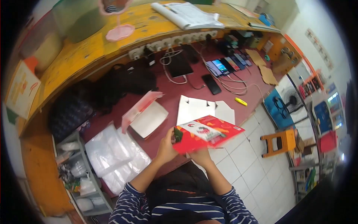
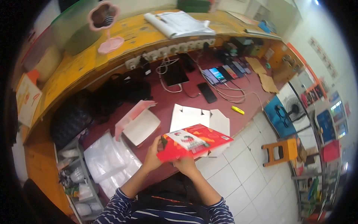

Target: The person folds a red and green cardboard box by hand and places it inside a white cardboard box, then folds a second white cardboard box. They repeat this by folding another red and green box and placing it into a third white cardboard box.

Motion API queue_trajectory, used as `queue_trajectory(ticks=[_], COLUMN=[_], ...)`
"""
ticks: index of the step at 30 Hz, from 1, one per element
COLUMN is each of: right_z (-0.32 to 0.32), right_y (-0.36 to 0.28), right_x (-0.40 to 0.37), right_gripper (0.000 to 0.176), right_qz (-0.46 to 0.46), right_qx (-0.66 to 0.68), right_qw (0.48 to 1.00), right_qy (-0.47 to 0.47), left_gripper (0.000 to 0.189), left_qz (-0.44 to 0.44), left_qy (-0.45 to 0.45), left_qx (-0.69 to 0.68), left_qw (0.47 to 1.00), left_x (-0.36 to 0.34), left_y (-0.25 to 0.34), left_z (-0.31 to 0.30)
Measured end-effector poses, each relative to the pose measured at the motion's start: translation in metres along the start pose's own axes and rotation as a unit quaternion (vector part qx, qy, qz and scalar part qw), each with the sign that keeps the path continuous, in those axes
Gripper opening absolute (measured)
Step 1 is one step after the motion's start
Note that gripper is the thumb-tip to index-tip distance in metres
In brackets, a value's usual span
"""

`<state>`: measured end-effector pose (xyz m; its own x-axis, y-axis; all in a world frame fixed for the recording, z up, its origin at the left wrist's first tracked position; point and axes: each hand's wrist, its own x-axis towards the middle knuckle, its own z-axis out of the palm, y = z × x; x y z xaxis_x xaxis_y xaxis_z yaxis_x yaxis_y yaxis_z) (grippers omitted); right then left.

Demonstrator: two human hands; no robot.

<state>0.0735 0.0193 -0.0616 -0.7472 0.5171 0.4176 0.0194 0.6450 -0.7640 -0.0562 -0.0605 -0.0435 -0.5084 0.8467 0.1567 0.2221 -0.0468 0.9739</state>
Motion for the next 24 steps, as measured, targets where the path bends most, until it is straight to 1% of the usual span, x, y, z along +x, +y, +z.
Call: queue_trajectory(ticks=[1,2,3,4,5,6,7,8,9,10,12,13,14,15,16,18,19,21,22,23,24], right_z=[-0.003,0.000,0.012,0.022,0.031,0.040,0.054,0.064,0.073,0.082,0.098,0.108,0.118,0.125,0.130,0.140,0.143,0.146,0.148,0.151,0.153], right_y=[-0.032,-0.051,-0.050,-0.047,-0.044,-0.040,-0.035,-0.032,-0.033,-0.035,-0.041,-0.039,-0.036,-0.033,-0.027,-0.016,-0.009,0.000,0.003,0.004,0.005], right_x=[0.023,0.037,0.037,0.039,0.041,0.042,0.043,0.046,0.054,0.064,0.079,0.085,0.090,0.095,0.099,0.106,0.108,0.107,0.107,0.104,0.101], right_gripper=[0.038,0.037,0.027,0.027,0.023,0.020,0.018,0.018,0.017,0.016,0.016,0.017,0.018,0.019,0.019,0.018,0.018,0.018,0.017,0.017,0.017], right_qz=[0.071,0.140,0.114,0.107,0.047,-0.014,-0.072,-0.076,-0.105,-0.133,-0.149,-0.161,-0.172,-0.157,-0.158,-0.117,-0.114,-0.101,-0.089,-0.091,-0.094], right_qx=[-0.050,-0.104,-0.192,-0.189,-0.268,-0.345,-0.332,-0.331,-0.296,-0.261,-0.242,-0.206,-0.169,-0.138,-0.138,-0.154,-0.158,-0.185,-0.211,-0.209,-0.227], right_qw=[0.995,0.978,0.966,0.966,0.940,0.901,0.911,0.910,0.916,0.921,0.922,0.924,0.925,0.929,0.927,0.922,0.925,0.920,0.916,0.914,0.918], right_qy=[-0.057,-0.113,-0.132,-0.140,-0.204,-0.263,-0.235,-0.239,-0.248,-0.256,-0.264,-0.278,-0.292,-0.305,-0.309,-0.337,-0.327,-0.331,-0.329,-0.335,-0.311], left_gripper=[0.053,0.053,0.053,0.053,0.054,0.054,0.055,0.056,0.049,0.038,0.027,0.027,0.021,0.015,0.015,0.012,0.012,0.013,0.013,0.015,0.016], left_qz=[0.032,0.028,-0.145,-0.304,-0.278,-0.278,-0.173,-0.067,-0.084,-0.021,-0.003,-0.005,0.014,0.034,0.031,0.140,0.137,0.178,0.172,0.182,0.192], left_qy=[0.009,0.024,0.075,0.118,0.145,0.152,0.125,0.096,0.044,0.066,0.047,0.051,0.051,0.051,0.054,0.103,0.106,0.095,0.098,0.095,0.092], left_qx=[0.041,0.044,-0.157,-0.350,-0.360,-0.362,-0.326,-0.285,-0.056,0.225,0.403,0.403,0.433,0.461,0.459,0.474,0.472,0.464,0.463,0.458,0.453], left_qw=[0.999,0.998,0.974,0.878,0.879,0.877,0.921,0.951,0.994,0.972,0.914,0.914,0.900,0.885,0.886,0.863,0.864,0.863,0.864,0.865,0.866], left_x=[-0.001,-0.005,-0.009,-0.013,-0.020,-0.027,-0.034,-0.039,-0.045,-0.046,-0.048,-0.048,-0.048,-0.048,-0.048,-0.042,-0.041,-0.041,-0.040,-0.040,-0.040], left_y=[-0.034,-0.035,-0.034,-0.035,-0.050,-0.062,-0.073,-0.085,-0.104,-0.095,-0.102,-0.112,-0.125,-0.127,-0.130,-0.131,-0.129,-0.125,-0.125,-0.126,-0.127], left_z=[-0.006,-0.015,-0.022,-0.029,-0.035,-0.044,-0.054,-0.067,-0.088,-0.103,-0.119,-0.123,-0.126,-0.127,-0.128,-0.130,-0.131,-0.133,-0.134,-0.134,-0.134])
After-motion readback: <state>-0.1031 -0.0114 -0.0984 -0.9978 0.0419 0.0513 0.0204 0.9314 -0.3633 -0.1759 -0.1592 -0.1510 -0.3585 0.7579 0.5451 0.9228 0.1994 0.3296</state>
